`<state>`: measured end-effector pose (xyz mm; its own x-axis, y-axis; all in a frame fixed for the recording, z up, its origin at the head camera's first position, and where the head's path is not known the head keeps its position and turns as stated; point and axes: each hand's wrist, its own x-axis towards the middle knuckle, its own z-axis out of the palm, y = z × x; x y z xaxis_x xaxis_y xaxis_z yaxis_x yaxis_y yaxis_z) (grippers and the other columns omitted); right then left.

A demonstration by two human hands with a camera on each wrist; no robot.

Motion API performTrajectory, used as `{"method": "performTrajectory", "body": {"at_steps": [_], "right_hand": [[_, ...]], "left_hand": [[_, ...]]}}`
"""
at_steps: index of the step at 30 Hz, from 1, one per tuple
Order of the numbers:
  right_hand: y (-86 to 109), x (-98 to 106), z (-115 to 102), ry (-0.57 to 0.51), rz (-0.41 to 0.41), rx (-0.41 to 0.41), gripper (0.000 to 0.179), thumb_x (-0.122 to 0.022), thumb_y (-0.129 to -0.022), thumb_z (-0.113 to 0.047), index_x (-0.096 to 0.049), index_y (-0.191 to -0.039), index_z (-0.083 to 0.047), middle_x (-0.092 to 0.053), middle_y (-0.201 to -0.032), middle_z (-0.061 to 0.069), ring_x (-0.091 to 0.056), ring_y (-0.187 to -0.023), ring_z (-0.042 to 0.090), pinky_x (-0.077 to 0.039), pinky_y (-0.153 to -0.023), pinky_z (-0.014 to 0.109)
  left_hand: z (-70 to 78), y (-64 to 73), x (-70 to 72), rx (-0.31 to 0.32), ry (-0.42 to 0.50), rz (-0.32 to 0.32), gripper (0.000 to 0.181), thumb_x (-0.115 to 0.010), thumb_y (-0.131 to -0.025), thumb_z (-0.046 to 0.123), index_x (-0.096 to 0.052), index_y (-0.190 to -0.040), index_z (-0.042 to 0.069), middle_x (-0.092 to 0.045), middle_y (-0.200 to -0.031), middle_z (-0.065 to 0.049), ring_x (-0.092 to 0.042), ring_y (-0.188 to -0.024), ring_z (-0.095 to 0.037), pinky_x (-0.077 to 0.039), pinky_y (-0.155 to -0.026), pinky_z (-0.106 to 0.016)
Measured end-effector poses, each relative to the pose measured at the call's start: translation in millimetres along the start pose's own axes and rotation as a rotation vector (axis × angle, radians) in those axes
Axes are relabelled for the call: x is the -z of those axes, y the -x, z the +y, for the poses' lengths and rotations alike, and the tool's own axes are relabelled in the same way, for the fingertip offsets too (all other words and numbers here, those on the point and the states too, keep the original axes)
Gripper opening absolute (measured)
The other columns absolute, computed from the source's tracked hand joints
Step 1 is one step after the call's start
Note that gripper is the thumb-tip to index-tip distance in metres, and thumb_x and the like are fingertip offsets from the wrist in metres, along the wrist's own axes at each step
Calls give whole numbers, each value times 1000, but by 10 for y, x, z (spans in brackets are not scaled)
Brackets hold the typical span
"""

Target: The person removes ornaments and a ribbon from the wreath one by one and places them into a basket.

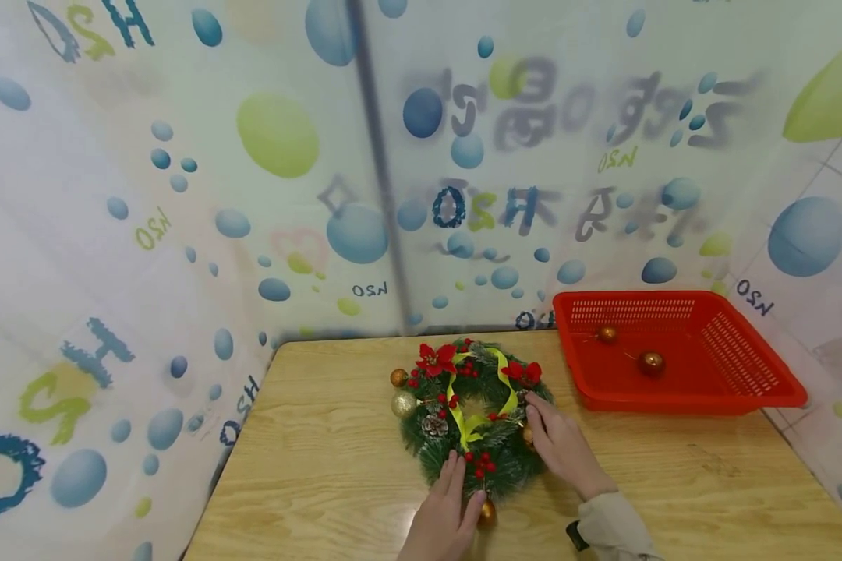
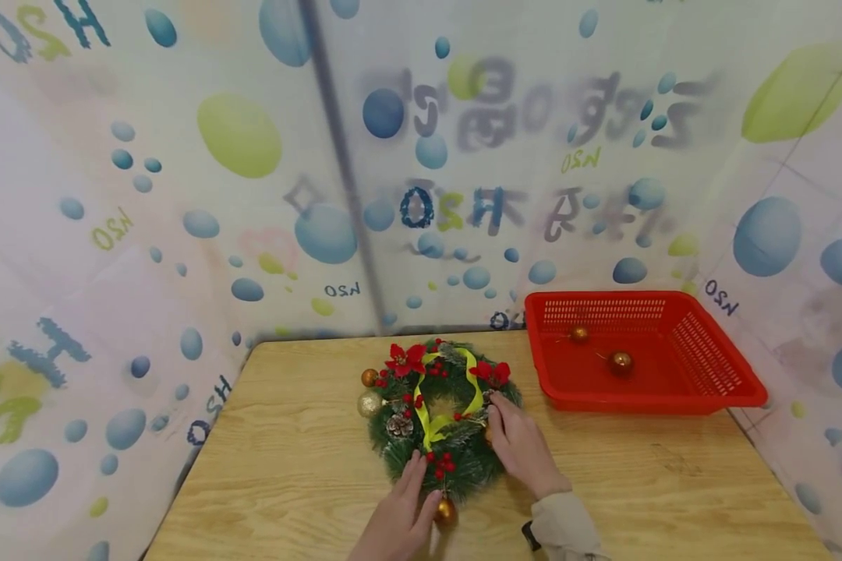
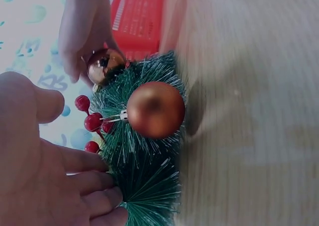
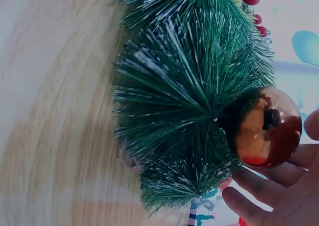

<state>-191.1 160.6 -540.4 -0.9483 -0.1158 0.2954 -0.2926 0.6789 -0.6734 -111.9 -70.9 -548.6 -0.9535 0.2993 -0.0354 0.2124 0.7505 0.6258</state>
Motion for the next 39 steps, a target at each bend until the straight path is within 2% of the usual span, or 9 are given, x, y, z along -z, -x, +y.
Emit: {"method": "performTrajectory", "body": {"at_steps": [3, 6, 9, 13, 15, 18, 22, 30, 39], "right_hand": [[-19, 16, 6, 3, -11, -20, 44, -42, -111, -24, -56, -142, 4, -64, -134, 23, -61, -125, 41, -49, -104, 59], [-36, 24, 17, 16, -7, -28, 45, -42, -111, -26, -56, -142, 3, -72, -108, 12, -68, -111, 33, -50, -103, 57], [-49, 38, 32, 20, -4, -36, 45, -41, -111, -28, -57, -141, 1, -65, -80, -4, -68, -89, 19, -51, -102, 55], [-42, 54, 44, -6, -15, -53, 46, -40, -111, -30, -57, -142, 0, -58, -70, -9, -61, -73, 11, -52, -100, 54], [-24, 57, 47, -19, -12, -51, 45, -42, -111, -29, -56, -143, -1, -62, -74, -5, -66, -79, 18, -51, -101, 56], [35, 72, 51, -50, 11, -21, 44, -46, -109, -25, -53, -144, 0, -73, -105, 14, -68, -108, 39, -46, -104, 61], [157, 130, 61, -66, 88, 29, 42, -56, -105, -16, -54, -142, 4, -57, -144, 26, -52, -133, 47, -44, -105, 65], [346, 234, 117, 9, 170, 57, 42, -72, -94, -11, -62, -132, 5, -66, -130, 23, -65, -116, 43, -53, -93, 61], [446, 183, 112, 24, 225, 112, 45, -77, -87, -5, -63, -129, 6, -68, -126, 22, -68, -107, 38, -57, -86, 56]], "left_hand": [[43, 23, -44, -2, -15, 6, 74, -37, -107, 54, -40, -153, -4, -37, -161, -22, -45, -142, -43, -50, -102, -57], [85, 52, -74, -3, -17, 14, 73, -38, -107, 54, -42, -152, -4, -38, -160, -21, -45, -142, -41, -51, -102, -56], [113, 69, -105, -6, -18, 20, 73, -38, -107, 54, -43, -152, -3, -38, -161, -20, -46, -142, -40, -51, -102, -55], [125, 84, -137, -9, -24, 17, 73, -39, -106, 54, -42, -152, -3, -38, -161, -20, -45, -143, -40, -51, -103, -54], [115, 89, -150, -15, -28, 15, 72, -39, -107, 53, -42, -152, -3, -37, -161, -20, -45, -143, -40, -51, -104, -53], [86, 107, -139, -29, -13, 19, 70, -40, -107, 51, -42, -152, -3, -37, -162, -20, -49, -139, -40, -54, -99, -52], [37, 133, -52, -74, 15, 74, 66, -44, -107, 45, -40, -154, -2, -36, -162, -20, -57, -130, -42, -57, -91, -52], [-99, 52, 84, -133, -58, 289, 61, -54, -106, 30, -37, -154, -4, -33, -162, -23, -42, -144, -42, -47, -107, -54], [-187, -82, 210, -70, 11, 250, 64, -49, -108, 31, -30, -157, -5, -22, -166, -23, -25, -153, -41, -33, -117, -58]]}}
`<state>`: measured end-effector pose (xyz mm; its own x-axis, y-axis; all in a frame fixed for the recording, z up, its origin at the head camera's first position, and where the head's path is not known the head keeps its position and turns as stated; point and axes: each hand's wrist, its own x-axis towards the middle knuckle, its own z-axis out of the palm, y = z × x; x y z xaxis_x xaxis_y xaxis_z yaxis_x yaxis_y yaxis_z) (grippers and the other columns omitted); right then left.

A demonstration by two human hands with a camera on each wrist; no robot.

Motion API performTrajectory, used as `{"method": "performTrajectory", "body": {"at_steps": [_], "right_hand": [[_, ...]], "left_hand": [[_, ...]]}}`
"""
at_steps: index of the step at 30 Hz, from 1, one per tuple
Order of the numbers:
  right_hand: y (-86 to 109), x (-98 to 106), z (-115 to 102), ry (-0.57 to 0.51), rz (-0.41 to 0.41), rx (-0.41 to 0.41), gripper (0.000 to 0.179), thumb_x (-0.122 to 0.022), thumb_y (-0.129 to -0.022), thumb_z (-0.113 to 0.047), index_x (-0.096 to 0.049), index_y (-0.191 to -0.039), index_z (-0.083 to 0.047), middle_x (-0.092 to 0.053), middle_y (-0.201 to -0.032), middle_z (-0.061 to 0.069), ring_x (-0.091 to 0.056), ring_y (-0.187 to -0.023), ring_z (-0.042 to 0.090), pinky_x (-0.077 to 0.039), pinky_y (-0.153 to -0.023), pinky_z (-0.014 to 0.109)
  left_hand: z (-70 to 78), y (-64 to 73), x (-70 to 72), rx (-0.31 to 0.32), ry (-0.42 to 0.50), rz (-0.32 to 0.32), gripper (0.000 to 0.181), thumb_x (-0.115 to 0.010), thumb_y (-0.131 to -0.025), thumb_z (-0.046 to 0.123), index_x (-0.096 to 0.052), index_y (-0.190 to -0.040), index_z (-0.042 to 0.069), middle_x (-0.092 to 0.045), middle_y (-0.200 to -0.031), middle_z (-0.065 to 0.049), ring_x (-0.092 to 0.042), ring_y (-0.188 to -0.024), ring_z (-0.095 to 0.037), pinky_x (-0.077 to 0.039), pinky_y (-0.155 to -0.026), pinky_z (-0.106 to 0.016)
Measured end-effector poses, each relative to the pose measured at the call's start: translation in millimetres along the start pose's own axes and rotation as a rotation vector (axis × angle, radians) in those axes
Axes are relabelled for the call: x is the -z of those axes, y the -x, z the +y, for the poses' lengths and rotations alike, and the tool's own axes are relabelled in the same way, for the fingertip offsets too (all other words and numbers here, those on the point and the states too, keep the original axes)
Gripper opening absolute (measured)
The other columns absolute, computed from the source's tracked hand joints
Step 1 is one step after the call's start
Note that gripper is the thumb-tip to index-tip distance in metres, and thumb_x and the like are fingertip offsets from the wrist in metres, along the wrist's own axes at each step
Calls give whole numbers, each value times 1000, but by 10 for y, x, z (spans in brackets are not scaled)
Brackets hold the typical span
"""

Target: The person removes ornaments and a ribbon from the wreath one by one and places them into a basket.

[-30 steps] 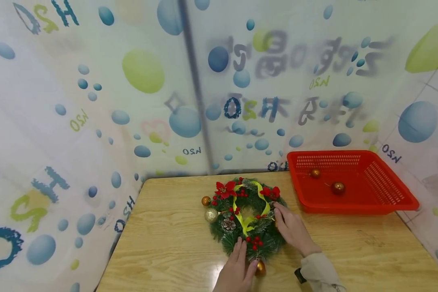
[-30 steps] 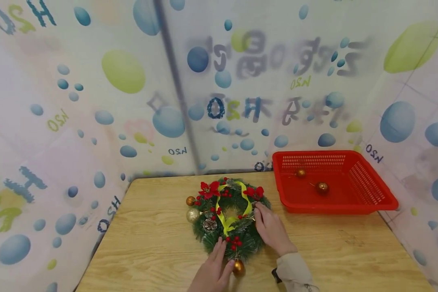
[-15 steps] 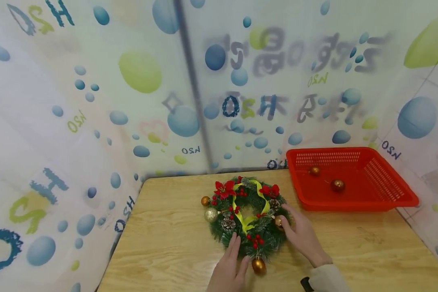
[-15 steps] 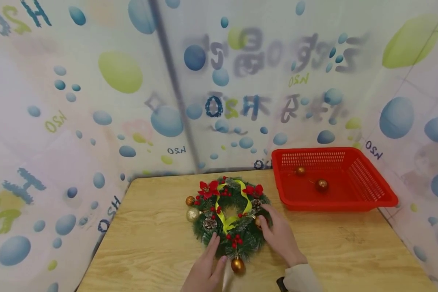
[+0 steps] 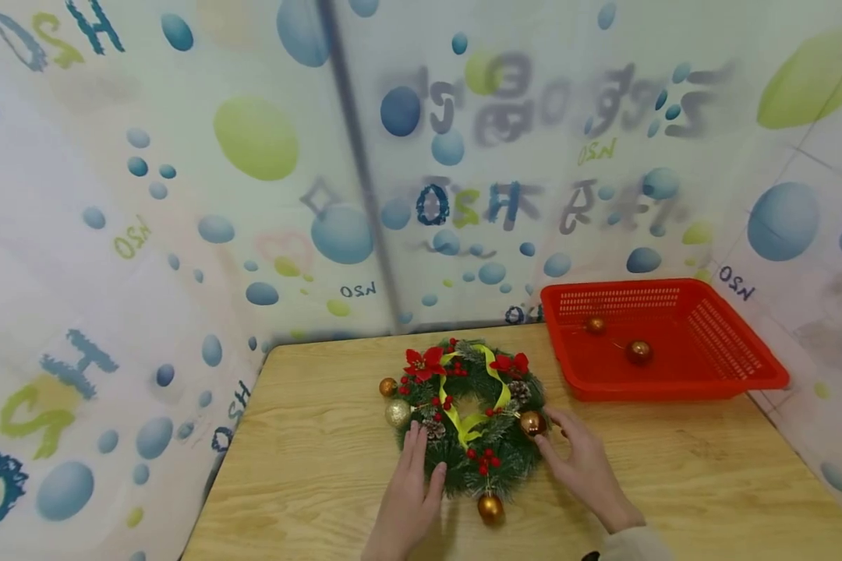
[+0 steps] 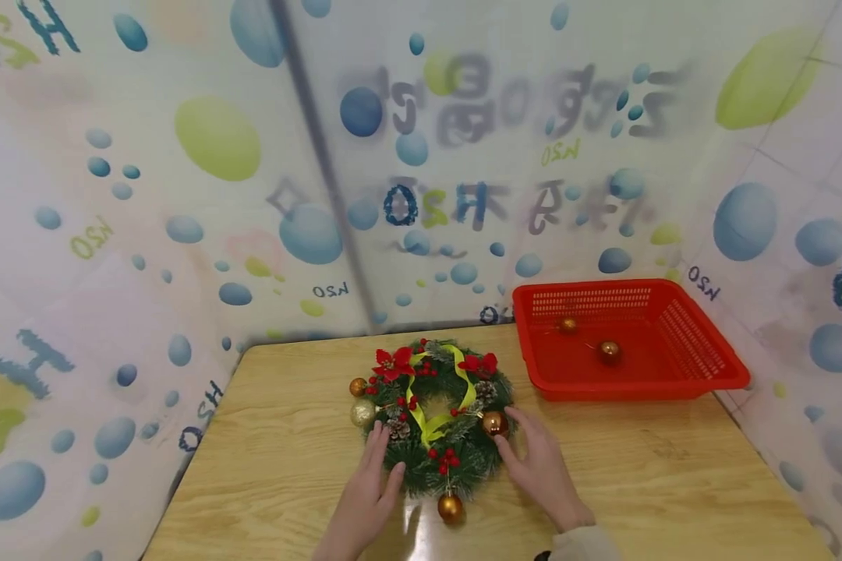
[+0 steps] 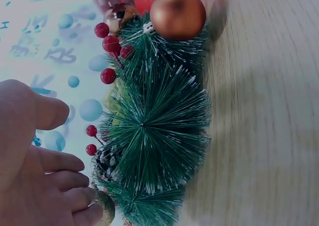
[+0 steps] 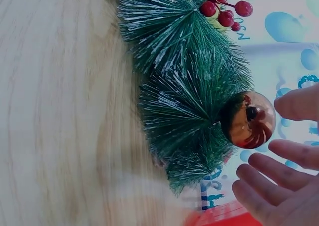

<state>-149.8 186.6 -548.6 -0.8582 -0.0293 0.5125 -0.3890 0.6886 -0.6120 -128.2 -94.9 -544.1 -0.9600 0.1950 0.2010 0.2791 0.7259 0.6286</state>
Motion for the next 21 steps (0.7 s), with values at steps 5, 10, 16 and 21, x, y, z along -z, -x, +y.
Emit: {"method": "performTrajectory", "body": {"at_steps": [5, 10, 16, 21], "right_hand": [[8, -69, -3, 11, 30, 31, 51, -81, -82, -3, -63, -128, 6, -68, -124, 21, -68, -106, 35, -59, -83, 52], [10, -150, -6, -32, 9, -6, 53, -81, -81, 0, -61, -130, 7, -68, -118, 20, -70, -98, 31, -62, -77, 44], [-7, -201, -13, -54, 8, -56, 48, -80, -84, 1, -62, -128, 6, -68, -113, 17, -72, -91, 27, -63, -75, 36], [-49, -184, -58, -32, 23, -35, 48, -81, -83, 0, -63, -127, 5, -69, -108, 15, -70, -88, 24, -62, -73, 39]], "left_hand": [[-13, -24, -15, -15, -7, -1, 63, -51, -107, 31, -31, -157, -4, -23, -166, -22, -26, -152, -41, -32, -117, -58], [-23, -48, -53, -27, -6, -7, 62, -52, -107, 29, -32, -156, -3, -26, -165, -22, -29, -151, -42, -32, -117, -60], [-37, -46, -78, -29, -8, 0, 62, -54, -106, 26, -33, -156, -3, -27, -165, -22, -31, -150, -41, -34, -116, -58], [-38, -44, -85, -34, -9, -1, 62, -54, -106, 26, -33, -156, -3, -27, -165, -22, -31, -150, -43, -36, -115, -58]]}}
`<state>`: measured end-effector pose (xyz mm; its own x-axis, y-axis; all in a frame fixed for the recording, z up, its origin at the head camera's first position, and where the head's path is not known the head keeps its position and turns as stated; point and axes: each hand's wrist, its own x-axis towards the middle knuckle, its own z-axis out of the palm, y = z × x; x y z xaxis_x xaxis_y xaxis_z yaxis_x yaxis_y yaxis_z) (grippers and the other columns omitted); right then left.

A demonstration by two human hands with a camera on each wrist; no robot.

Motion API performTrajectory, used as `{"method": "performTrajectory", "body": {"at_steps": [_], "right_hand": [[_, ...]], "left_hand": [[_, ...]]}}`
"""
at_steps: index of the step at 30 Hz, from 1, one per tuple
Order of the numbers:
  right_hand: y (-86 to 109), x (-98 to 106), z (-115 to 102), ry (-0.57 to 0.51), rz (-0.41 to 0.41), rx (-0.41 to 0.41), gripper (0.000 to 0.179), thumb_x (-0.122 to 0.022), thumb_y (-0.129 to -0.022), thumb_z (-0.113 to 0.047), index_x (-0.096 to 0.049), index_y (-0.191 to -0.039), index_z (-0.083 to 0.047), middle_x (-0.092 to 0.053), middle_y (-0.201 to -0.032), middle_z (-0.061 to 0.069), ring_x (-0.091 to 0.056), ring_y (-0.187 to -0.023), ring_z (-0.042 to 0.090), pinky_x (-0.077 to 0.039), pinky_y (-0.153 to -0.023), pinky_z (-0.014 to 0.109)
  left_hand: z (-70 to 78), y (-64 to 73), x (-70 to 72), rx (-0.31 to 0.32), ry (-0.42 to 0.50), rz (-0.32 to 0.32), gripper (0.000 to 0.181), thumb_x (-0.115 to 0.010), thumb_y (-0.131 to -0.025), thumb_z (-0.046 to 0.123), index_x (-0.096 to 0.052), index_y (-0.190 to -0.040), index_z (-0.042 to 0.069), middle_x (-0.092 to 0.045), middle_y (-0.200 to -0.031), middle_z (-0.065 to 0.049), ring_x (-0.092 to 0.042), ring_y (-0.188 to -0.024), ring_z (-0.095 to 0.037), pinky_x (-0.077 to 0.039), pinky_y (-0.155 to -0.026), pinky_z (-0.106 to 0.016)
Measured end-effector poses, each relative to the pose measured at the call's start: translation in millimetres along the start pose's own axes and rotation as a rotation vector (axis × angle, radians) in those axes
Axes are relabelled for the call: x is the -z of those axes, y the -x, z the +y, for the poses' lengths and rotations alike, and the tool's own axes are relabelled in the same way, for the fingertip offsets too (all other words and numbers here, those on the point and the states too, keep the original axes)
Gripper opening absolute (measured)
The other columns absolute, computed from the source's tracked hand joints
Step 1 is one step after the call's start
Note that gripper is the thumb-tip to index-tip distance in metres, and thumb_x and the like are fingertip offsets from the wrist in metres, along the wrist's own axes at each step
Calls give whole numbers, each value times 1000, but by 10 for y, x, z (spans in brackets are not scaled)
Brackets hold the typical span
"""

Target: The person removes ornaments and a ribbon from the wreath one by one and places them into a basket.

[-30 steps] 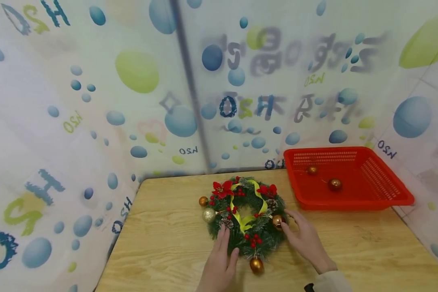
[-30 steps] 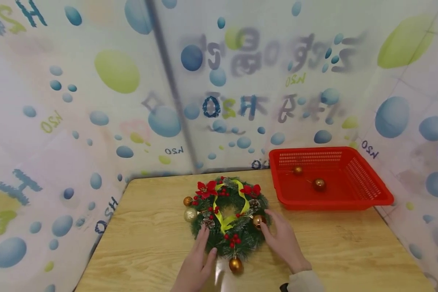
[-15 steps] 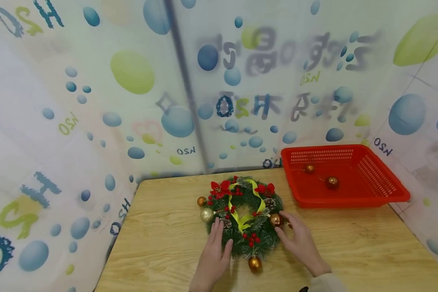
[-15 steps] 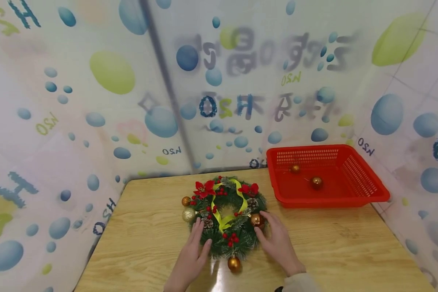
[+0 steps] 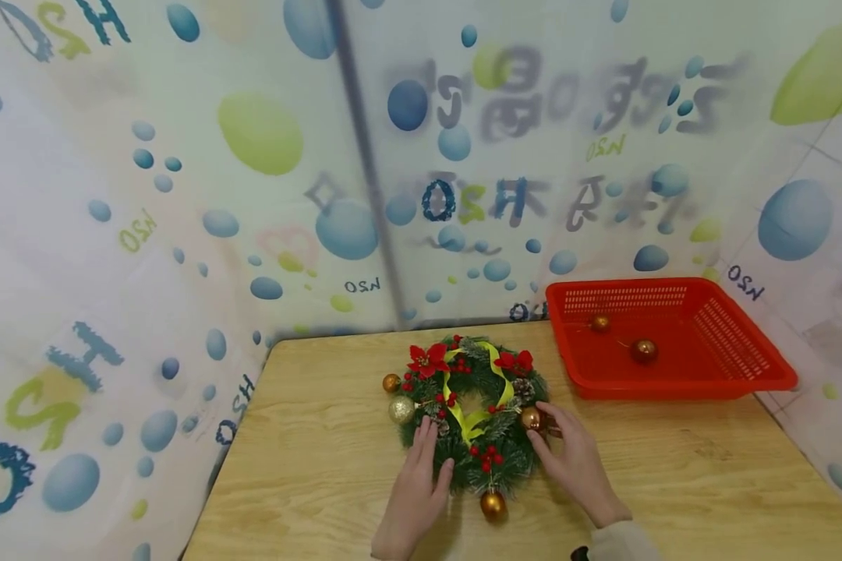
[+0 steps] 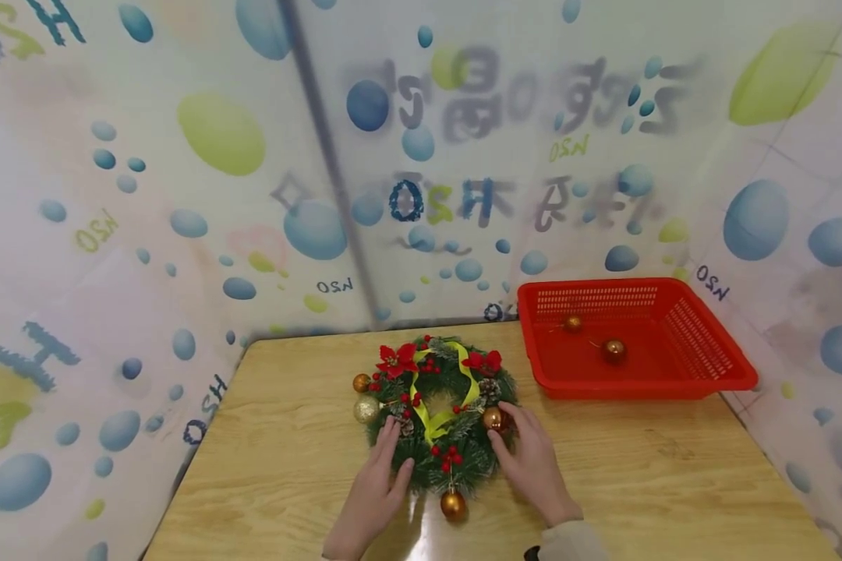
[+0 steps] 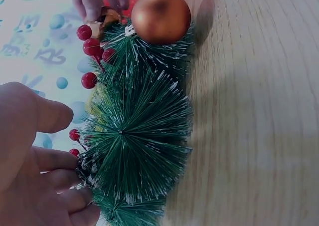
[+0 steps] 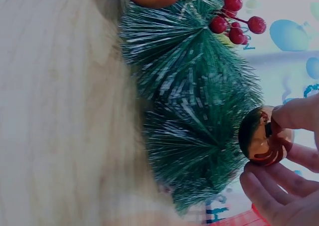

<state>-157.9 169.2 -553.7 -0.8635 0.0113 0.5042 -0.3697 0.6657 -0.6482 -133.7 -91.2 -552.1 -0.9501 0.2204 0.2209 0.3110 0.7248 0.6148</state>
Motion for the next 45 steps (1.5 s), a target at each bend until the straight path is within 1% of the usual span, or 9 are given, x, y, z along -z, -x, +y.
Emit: {"method": "performTrajectory", "body": {"at_steps": [8, 15, 18, 20, 25, 30, 34, 41, 45], "right_hand": [[-121, 23, -81, 66, -8, 47, 48, -82, -84, -8, -64, -128, -1, -69, -110, 11, -67, -86, 18, -59, -69, 37], [-247, 47, -140, 123, 25, 146, 52, -85, -79, -7, -65, -126, -1, -69, -116, 13, -69, -98, 27, -59, -78, 47], [-294, 58, -177, 128, 21, 175, 50, -86, -79, -8, -66, -124, -2, -69, -117, 12, -68, -100, 27, -59, -80, 47], [-310, 61, -203, 133, 13, 187, 49, -86, -78, -9, -66, -123, -2, -69, -115, 11, -68, -100, 26, -59, -81, 47], [-297, 55, -237, 136, -10, 181, 49, -87, -77, -9, -68, -121, 0, -69, -115, 11, -68, -102, 27, -59, -84, 48], [-306, 45, -265, 131, -11, 191, 49, -88, -76, -9, -69, -120, -2, -69, -113, 10, -68, -98, 25, -60, -79, 46], [-359, 24, -324, 130, -32, 207, 48, -88, -78, -12, -68, -121, -5, -69, -113, 8, -67, -97, 23, -60, -77, 43], [-459, -8, -357, 123, -70, 149, 45, -83, -83, -9, -66, -124, -1, -68, -119, 16, -67, -103, 32, -58, -83, 49], [-559, -15, -350, 113, -99, 117, 45, -81, -85, -8, -65, -126, 2, -68, -121, 19, -66, -102, 34, -58, -83, 50]], "left_hand": [[-20, -13, -8, -15, 0, 10, 61, -54, -106, 24, -33, -156, -3, -26, -165, -22, -32, -149, -45, -37, -114, -58], [-31, -42, -23, -59, -11, 34, 60, -55, -104, 21, -35, -154, -6, -29, -163, -24, -36, -145, -48, -39, -112, -59], [-34, -43, -24, -70, -16, 40, 60, -55, -105, 21, -36, -153, -7, -29, -163, -24, -37, -145, -48, -40, -111, -59], [-34, -29, -25, -59, -10, 26, 60, -55, -105, 22, -35, -154, -6, -28, -164, -23, -36, -146, -47, -39, -112, -58], [-32, 36, -32, -32, 17, -11, 62, -55, -105, 24, -34, -155, -4, -27, -165, -22, -34, -147, -46, -38, -112, -59], [-38, 53, -33, -23, 22, -11, 63, -56, -104, 24, -33, -156, -3, -26, -165, -22, -33, -148, -45, -38, -112, -58], [-47, 46, -25, -8, 14, -11, 64, -57, -104, 24, -32, -157, -2, -24, -166, -20, -32, -149, -43, -37, -113, -57], [-34, 55, -8, -8, 25, -18, 64, -57, -104, 24, -31, -157, -2, -24, -166, -20, -32, -149, -43, -35, -115, -57], [-33, 64, -5, -13, 19, -11, 64, -57, -104, 24, -32, -156, -3, -24, -166, -21, -33, -148, -44, -36, -114, -57]]}}
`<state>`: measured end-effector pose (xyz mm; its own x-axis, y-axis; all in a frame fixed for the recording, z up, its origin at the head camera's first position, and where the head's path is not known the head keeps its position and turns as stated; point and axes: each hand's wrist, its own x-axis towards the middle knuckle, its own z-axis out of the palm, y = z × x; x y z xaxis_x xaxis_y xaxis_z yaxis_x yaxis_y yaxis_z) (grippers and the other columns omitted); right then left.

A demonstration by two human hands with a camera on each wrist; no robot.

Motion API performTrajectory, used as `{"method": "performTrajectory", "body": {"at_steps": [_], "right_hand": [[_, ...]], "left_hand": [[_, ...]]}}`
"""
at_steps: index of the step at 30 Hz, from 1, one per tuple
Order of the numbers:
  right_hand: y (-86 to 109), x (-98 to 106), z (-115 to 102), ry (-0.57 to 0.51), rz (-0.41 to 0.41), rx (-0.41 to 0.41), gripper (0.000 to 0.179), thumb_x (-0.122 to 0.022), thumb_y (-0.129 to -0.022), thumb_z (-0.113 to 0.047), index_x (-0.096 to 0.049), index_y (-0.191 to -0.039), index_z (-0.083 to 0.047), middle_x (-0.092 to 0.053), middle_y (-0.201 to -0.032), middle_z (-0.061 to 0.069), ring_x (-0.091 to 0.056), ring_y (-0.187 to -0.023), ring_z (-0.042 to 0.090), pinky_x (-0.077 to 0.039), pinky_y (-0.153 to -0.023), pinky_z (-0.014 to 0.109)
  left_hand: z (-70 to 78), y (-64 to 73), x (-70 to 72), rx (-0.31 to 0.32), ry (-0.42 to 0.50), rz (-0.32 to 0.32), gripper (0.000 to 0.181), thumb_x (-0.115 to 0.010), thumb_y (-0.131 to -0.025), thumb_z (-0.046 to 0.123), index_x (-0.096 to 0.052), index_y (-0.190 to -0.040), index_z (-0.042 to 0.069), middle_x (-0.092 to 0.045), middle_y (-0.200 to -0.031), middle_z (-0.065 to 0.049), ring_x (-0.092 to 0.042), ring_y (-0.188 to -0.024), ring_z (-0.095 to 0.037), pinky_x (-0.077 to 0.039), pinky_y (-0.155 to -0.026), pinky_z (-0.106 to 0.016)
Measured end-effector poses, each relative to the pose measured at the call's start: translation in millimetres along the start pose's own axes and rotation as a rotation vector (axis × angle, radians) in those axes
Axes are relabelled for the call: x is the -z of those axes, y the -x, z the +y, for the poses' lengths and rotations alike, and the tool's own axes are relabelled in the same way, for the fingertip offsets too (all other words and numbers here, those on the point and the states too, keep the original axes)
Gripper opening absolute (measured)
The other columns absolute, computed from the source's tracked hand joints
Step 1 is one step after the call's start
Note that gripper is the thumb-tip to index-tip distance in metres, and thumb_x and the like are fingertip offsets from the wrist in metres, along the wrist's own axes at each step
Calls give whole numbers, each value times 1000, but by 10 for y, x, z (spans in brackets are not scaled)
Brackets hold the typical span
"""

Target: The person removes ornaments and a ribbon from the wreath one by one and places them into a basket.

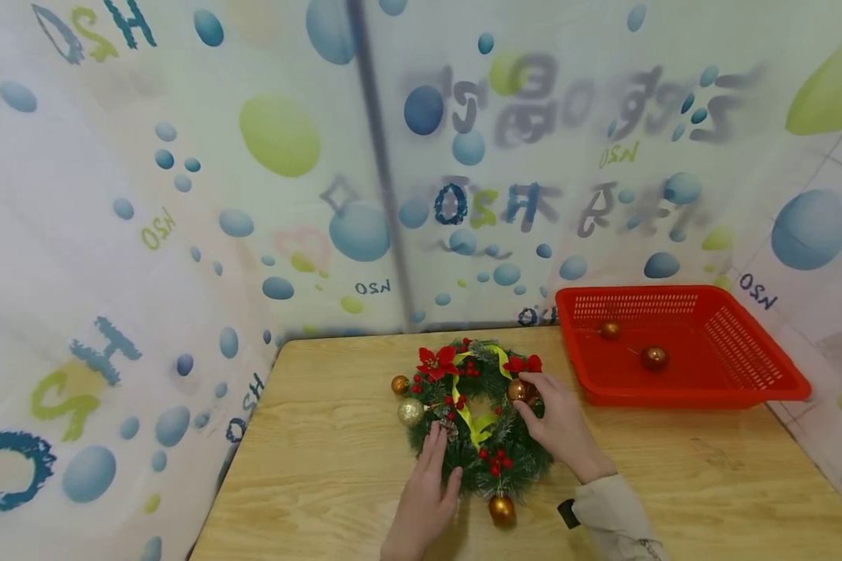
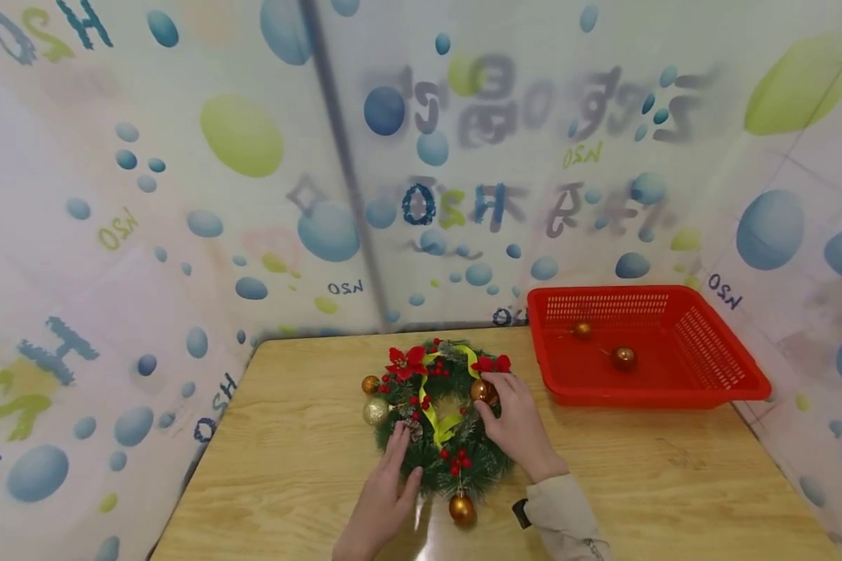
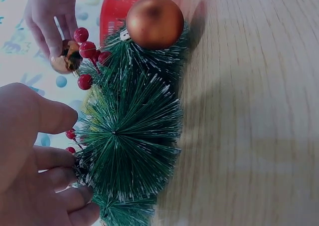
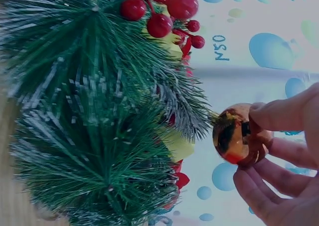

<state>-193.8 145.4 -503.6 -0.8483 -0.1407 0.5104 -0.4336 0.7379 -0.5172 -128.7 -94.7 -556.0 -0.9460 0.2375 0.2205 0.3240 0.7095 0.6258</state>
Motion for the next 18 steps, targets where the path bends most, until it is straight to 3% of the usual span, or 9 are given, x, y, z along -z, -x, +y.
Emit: {"method": "performTrajectory", "body": {"at_steps": [10, 18], "right_hand": [[-178, -78, -40, -29, -69, 6, 43, -80, -88, -12, -66, -127, -2, -69, -118, 16, -67, -97, 29, -58, -81, 48], [-104, -67, -66, -52, -70, -32, 42, -81, -87, -13, -68, -125, -2, -70, -115, 14, -67, -94, 26, -59, -79, 47]], "left_hand": [[-17, 11, -4, -28, -16, 28, 63, -59, -103, 20, -34, -155, -4, -27, -165, -22, -36, -146, -45, -40, -112, -56], [-14, 11, 6, -23, -12, 25, 63, -58, -103, 21, -34, -155, -4, -27, -165, -21, -35, -147, -44, -38, -113, -56]]}}
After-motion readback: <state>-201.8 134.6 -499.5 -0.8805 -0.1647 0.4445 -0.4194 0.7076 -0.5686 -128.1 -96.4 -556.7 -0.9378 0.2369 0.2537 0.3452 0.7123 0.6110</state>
